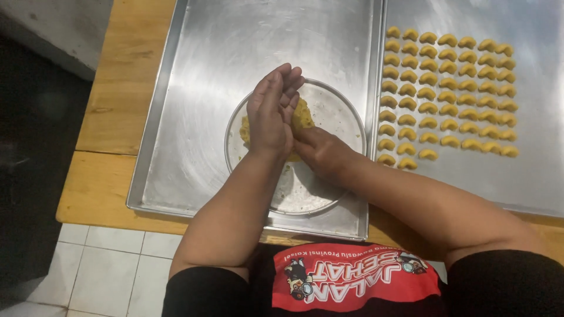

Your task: The person is manually shaping dough into crescent-shaped cookies by pinching off small pieces, rolling them into balls, and curving them before placing them on a baking tray.

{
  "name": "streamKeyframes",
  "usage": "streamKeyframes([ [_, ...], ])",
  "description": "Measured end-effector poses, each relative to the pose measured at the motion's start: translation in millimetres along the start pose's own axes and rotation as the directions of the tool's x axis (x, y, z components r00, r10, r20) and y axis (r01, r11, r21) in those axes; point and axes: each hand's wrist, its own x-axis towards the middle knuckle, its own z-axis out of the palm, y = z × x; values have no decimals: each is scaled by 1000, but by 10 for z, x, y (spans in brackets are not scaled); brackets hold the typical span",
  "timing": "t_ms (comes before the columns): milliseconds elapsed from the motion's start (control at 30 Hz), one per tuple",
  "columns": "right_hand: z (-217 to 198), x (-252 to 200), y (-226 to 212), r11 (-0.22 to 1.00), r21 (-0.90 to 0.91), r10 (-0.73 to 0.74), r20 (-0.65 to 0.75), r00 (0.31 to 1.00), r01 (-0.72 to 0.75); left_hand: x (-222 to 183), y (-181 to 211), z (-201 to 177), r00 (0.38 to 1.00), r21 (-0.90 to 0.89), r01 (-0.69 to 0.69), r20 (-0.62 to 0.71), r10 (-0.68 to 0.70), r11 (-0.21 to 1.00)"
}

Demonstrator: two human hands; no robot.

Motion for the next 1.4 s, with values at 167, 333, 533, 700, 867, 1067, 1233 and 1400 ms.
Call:
streamKeyframes([
  [167, -21, -134, 60, 998, 35, 37, 154, 987, -43, -10, -8, -4, 1000, -22, 13, -5, -13, 1000],
  [333, -521, 28, 64, 865, 293, 284, 383, 879, -408, 3, -18, -7, 999, -19, 35, -13, -35, 999],
  [533, -1060, 196, 81, 430, 531, 468, 560, 683, -730, -20, -95, 14, 997, -33, 73, 30, -72, 997],
  [700, -709, 75, 82, 382, 540, 511, 552, 659, -750, -46, -43, 33, 995, -33, 96, 17, -95, 995],
  [867, -670, 133, -2, 617, 395, 546, 407, 732, -680, -44, -27, 28, 995, -57, 98, 20, -97, 994],
  [1067, -802, 174, -160, 663, 292, 561, 416, 716, -689, -69, -16, 47, 993, -65, 113, 39, -111, 991],
  [1233, -655, 166, -238, 798, 159, 475, 430, 768, -582, -66, -40, 46, 993, -59, 113, 40, -110, 992],
  [1400, -559, 146, -260, 798, 68, 499, 485, 718, -599, -41, -68, 20, 991, -45, 121, 56, -118, 992],
])
